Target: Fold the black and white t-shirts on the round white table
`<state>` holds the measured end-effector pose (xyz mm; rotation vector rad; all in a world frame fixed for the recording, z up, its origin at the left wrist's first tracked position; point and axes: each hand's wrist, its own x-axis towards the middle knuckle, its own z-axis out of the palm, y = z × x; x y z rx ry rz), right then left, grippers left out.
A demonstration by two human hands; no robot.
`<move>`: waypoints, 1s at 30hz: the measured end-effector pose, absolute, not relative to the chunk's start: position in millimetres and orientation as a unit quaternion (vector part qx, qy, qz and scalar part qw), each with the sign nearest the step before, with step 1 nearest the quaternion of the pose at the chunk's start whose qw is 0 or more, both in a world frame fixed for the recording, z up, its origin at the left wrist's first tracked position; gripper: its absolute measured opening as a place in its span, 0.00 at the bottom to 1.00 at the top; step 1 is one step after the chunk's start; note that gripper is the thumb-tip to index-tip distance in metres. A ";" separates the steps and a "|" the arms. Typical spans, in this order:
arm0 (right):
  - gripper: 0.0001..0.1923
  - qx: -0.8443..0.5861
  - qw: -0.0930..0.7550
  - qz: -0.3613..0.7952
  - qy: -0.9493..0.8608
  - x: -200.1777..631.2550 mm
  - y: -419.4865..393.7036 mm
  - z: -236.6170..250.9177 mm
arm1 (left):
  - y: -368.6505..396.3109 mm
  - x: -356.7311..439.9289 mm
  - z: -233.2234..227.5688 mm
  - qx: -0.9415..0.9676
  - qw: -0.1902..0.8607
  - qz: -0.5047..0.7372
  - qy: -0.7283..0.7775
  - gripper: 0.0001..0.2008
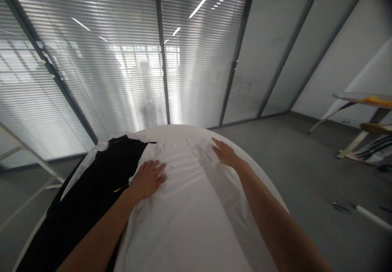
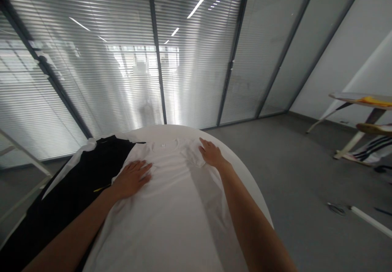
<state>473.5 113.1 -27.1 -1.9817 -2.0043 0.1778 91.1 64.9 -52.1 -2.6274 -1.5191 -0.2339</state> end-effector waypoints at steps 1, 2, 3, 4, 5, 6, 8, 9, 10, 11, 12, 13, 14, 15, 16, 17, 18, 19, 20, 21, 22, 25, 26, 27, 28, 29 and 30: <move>0.30 -0.703 0.135 0.070 -0.694 471.0 111.5 -35.3 | 64.7 91.2 -51.6 -0.862 0.050 -0.074 -0.499 0.29; 0.31 -0.711 0.114 0.079 -0.690 469.3 109.8 -42.7 | 64.5 91.3 -51.1 -0.862 0.051 -0.071 -0.499 0.29; 0.32 -0.715 0.098 0.084 -0.687 468.7 108.4 -48.6 | 64.4 91.3 -50.6 -0.863 0.052 -0.070 -0.499 0.29; 0.32 -0.718 0.085 0.086 -0.686 469.1 107.5 -53.0 | 64.3 91.4 -50.3 -0.864 0.052 -0.069 -0.497 0.29; 0.33 -0.721 0.073 0.086 -0.683 470.3 107.2 -55.7 | 64.3 91.4 -49.9 -0.865 0.052 -0.069 -0.495 0.29; 0.33 -0.725 0.065 0.087 -0.680 471.9 107.5 -56.9 | 64.2 91.4 -49.7 -0.865 0.052 -0.070 -0.494 0.29; 0.34 -0.731 0.062 0.089 -0.674 474.4 109.1 -56.0 | 64.0 91.4 -49.5 -0.865 0.052 -0.072 -0.493 0.29; 0.34 -0.732 0.066 0.086 -0.673 474.5 109.9 -54.7 | 63.9 91.4 -49.5 -0.865 0.052 -0.072 -0.494 0.29; 0.34 -0.732 0.075 0.079 -0.672 473.6 110.4 -53.1 | 63.8 91.4 -49.6 -0.864 0.051 -0.072 -0.496 0.29; 0.33 -0.731 0.087 0.065 -0.674 471.7 110.5 -51.7 | 63.8 91.4 -49.7 -0.863 0.049 -0.072 -0.497 0.29; 0.33 -0.727 0.101 0.049 -0.678 468.9 110.2 -50.7 | 63.9 91.4 -49.9 -0.863 0.046 -0.072 -0.498 0.29; 0.33 -0.720 0.112 0.034 -0.684 465.5 109.4 -50.2 | 64.0 91.4 -50.0 -0.863 0.044 -0.073 -0.498 0.29; 0.32 -0.713 0.115 0.026 -0.691 461.9 108.5 -50.1 | 64.1 91.4 -50.0 -0.863 0.041 -0.075 -0.499 0.29; 0.32 -0.704 0.111 0.024 -0.701 458.6 107.5 -50.5 | 64.3 91.4 -49.9 -0.862 0.039 -0.076 -0.499 0.29; 0.31 -0.697 0.101 0.028 -0.709 455.7 106.7 -51.1 | 64.4 91.4 -49.7 -0.862 0.037 -0.077 -0.499 0.29; 0.31 -0.693 0.089 0.034 -0.715 453.6 106.1 -52.0 | 64.5 91.5 -49.4 -0.862 0.036 -0.076 -0.499 0.29; 0.30 -0.691 0.076 0.040 -0.718 452.2 105.8 -52.9 | 64.5 91.7 -49.2 -0.862 0.036 -0.075 -0.500 0.29; 0.30 -0.691 0.068 0.044 -0.718 451.3 105.8 -53.7 | 64.4 92.0 -49.0 -0.862 0.036 -0.072 -0.501 0.29; 0.29 -0.693 0.064 0.046 -0.717 450.9 106.1 -54.3 | 64.2 92.3 -49.0 -0.861 0.037 -0.070 -0.502 0.29; 0.29 -0.695 0.063 0.047 -0.715 450.6 106.5 -54.7 | 63.9 92.6 -49.2 -0.861 0.038 -0.067 -0.503 0.29; 0.29 -0.697 0.066 0.047 -0.713 450.4 106.9 -54.7 | 63.5 92.9 -49.4 -0.860 0.038 -0.066 -0.504 0.29; 0.29 -0.704 0.091 0.050 -0.703 450.6 108.1 -52.2 | 63.2 93.6 -48.0 -0.859 0.035 -0.070 -0.506 0.29; 0.30 -0.711 0.105 0.055 -0.693 451.6 108.7 -50.2 | 63.6 93.6 -45.9 -0.859 0.029 -0.074 -0.506 0.29; 0.30 -0.720 0.118 0.060 -0.681 453.6 109.4 -47.7 | 64.4 93.4 -42.7 -0.858 0.018 -0.082 -0.508 0.29; 0.29 -0.731 0.129 0.065 -0.667 456.8 110.4 -44.8 | 65.6 92.9 -38.3 -0.854 0.003 -0.096 -0.511 0.29; 0.29 -0.741 0.137 0.068 -0.654 461.1 111.6 -41.6 | 67.2 92.1 -33.2 -0.848 -0.014 -0.116 -0.517 0.29; 0.28 -0.750 0.141 0.069 -0.643 466.3 113.0 -38.5 | 69.1 90.9 -27.7 -0.840 -0.027 -0.141 -0.524 0.29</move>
